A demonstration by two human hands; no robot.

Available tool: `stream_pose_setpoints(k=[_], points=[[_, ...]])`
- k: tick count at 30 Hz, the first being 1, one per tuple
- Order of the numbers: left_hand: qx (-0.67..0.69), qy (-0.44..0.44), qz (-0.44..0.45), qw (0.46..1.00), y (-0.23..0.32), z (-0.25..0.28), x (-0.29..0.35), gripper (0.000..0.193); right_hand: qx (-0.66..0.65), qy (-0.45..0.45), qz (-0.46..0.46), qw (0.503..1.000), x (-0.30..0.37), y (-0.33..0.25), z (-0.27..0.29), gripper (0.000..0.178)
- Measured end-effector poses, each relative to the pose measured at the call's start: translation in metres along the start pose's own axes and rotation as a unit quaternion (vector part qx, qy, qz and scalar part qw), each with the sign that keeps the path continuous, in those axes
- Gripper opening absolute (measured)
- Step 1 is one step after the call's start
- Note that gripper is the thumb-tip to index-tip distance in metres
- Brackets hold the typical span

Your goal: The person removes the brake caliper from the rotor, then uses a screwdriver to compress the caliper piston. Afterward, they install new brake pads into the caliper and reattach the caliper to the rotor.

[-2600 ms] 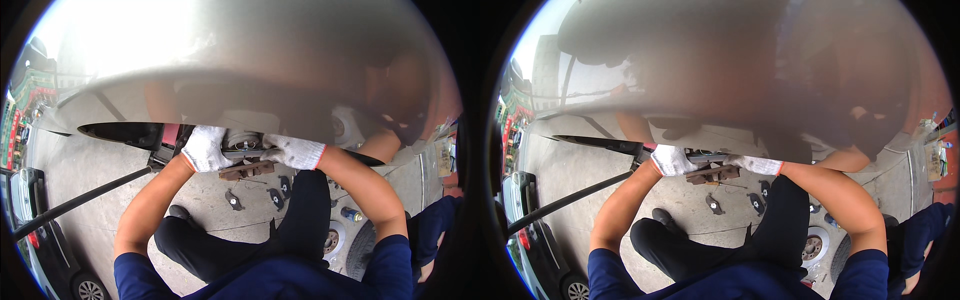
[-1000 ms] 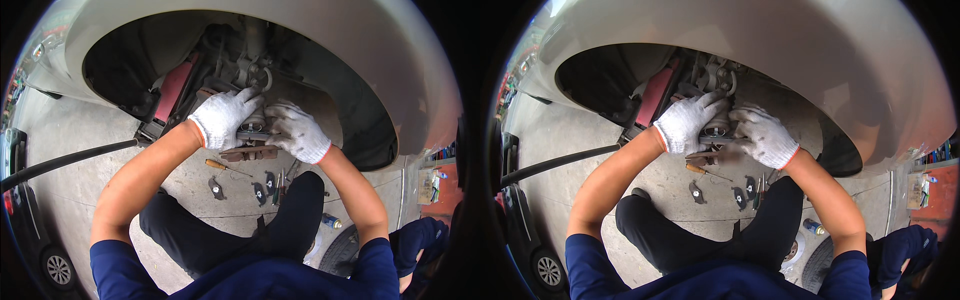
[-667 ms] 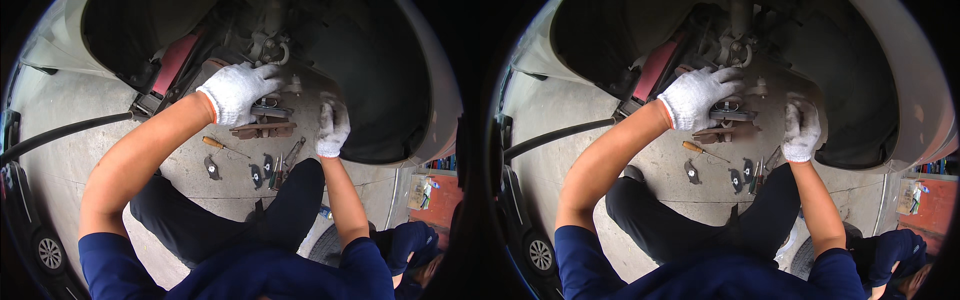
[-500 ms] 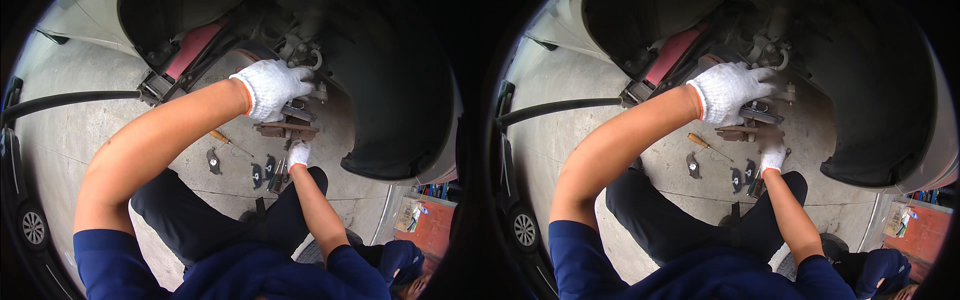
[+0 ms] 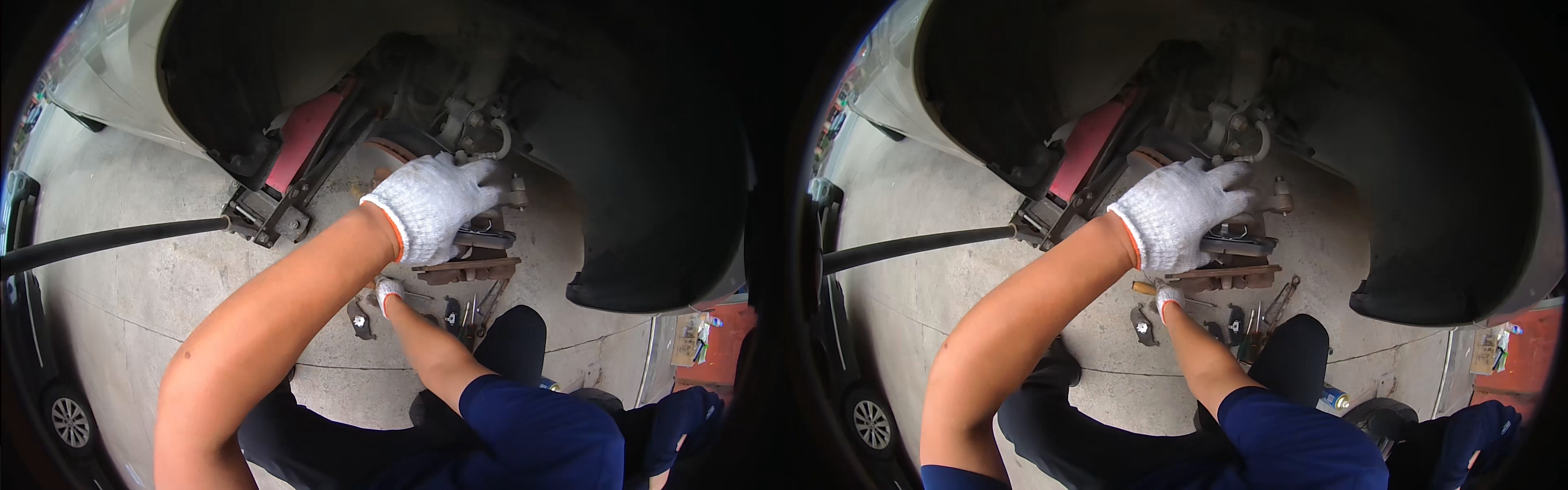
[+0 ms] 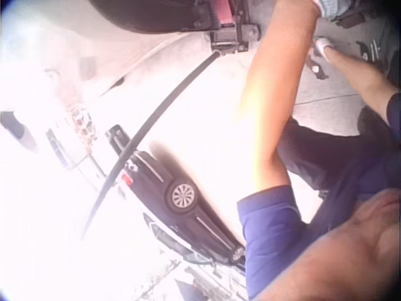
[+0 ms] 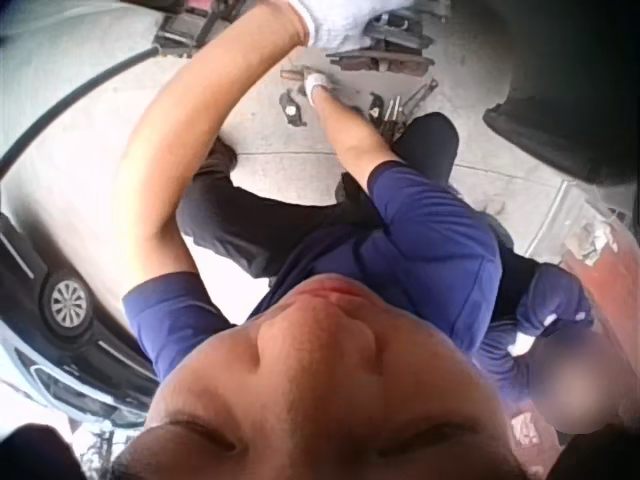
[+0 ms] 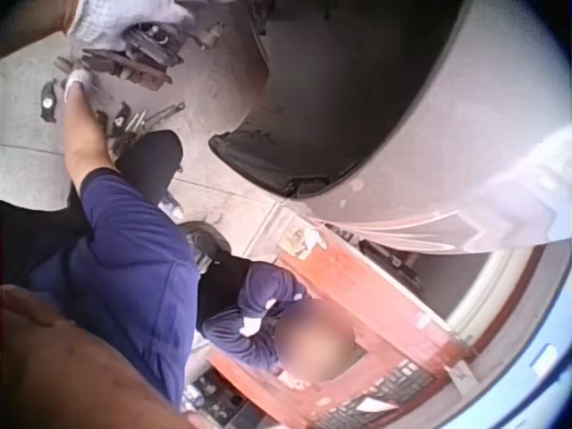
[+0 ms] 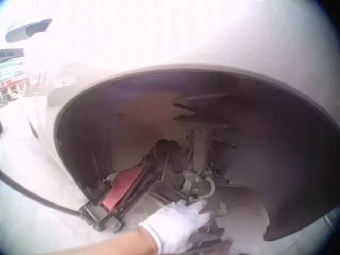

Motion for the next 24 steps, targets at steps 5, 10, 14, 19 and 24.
stream_pose_setpoints(k=[5, 10, 14, 19, 24], points=[[0.019, 0.062, -0.037, 0.997, 0.012, 0.010, -0.009, 0.066, 0.210, 0.281, 0.161, 0.923, 0.083, -0.022, 0.108, 0.043], [0.014, 0.065, -0.030, 0.997, 0.018, 0.010, -0.010, 0.057, -0.251, 0.078, 0.213, 0.941, 0.242, -0.061, 0.166, 0.029], [0.013, 0.066, -0.026, 0.997, 0.017, 0.011, -0.012, 0.058, -0.221, 0.041, 0.310, 0.924, 0.411, -0.094, 0.227, 0.038], [0.013, 0.053, -0.009, 0.998, 0.021, 0.017, -0.008, 0.060, 0.113, 0.052, 0.369, 0.921, 0.609, -0.146, 0.248, 0.043], [0.043, 0.020, 0.007, 0.999, 0.017, 0.014, -0.010, 0.071, 0.584, 0.154, 0.404, 0.687, 0.677, -0.193, 0.219, 0.050]])
Point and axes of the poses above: each hand's wrist, its own x-axis away from the middle knuckle, its own z-axis out of the back of the hand, y = z × x, the point moved 4 cm from there along -x, towards the middle knuckle, and after that the axes turned 15 degrees about -y, right-handed, at the moved point
